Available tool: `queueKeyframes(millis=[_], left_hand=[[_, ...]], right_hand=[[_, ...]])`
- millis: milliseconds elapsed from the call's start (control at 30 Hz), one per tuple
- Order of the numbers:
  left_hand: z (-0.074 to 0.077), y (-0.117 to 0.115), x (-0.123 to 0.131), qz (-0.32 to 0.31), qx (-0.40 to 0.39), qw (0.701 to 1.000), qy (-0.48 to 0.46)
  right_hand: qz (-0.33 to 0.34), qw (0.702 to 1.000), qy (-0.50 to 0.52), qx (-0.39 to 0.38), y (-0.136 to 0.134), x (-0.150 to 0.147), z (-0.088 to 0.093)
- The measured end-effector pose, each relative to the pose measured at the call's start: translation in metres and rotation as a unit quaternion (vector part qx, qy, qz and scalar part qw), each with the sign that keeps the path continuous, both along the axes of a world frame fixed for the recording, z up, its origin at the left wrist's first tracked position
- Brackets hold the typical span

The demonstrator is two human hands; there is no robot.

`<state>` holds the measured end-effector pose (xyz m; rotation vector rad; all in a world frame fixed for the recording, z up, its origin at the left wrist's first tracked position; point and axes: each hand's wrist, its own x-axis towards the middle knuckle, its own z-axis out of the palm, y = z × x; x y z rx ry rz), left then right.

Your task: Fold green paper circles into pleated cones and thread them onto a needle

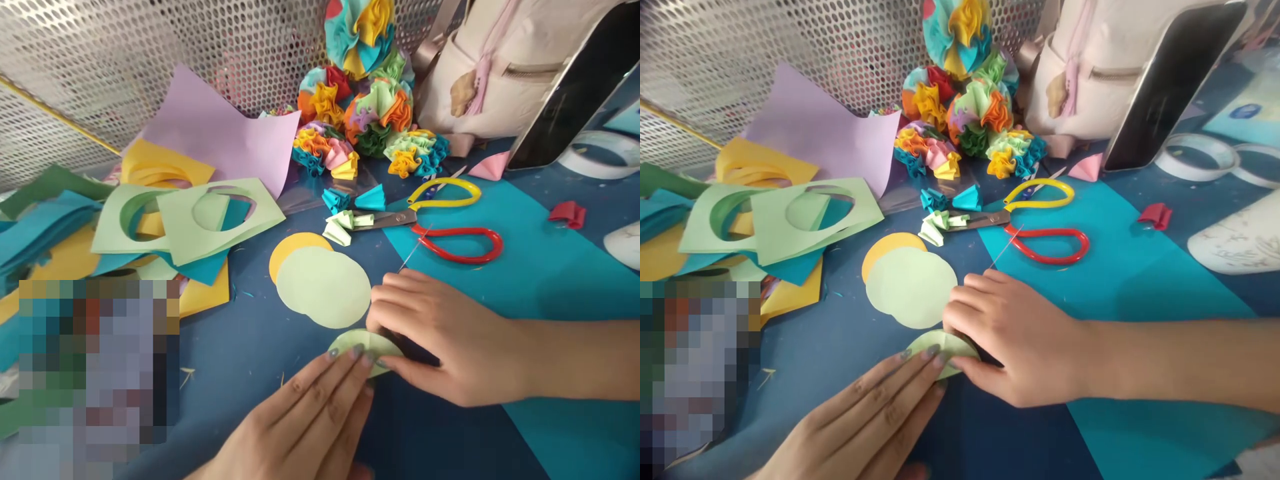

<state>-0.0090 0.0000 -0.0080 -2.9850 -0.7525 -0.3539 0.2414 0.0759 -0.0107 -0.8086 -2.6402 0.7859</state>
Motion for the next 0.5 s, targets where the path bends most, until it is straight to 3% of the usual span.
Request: queueKeyframes(millis=[233, 500], left_hand=[[-0.002, 0.014, -0.002, -0.026, -0.015, 0.999, 0.026], [-0.008, 0.008, -0.009, -0.040, 0.017, 0.997, 0.061]], right_hand=[[-0.014, 1.000, 0.014, 0.021, -0.002, 0.000, -0.002], [-0.004, 1.000, -0.004, 0.020, 0.000, -0.001, -0.001]])
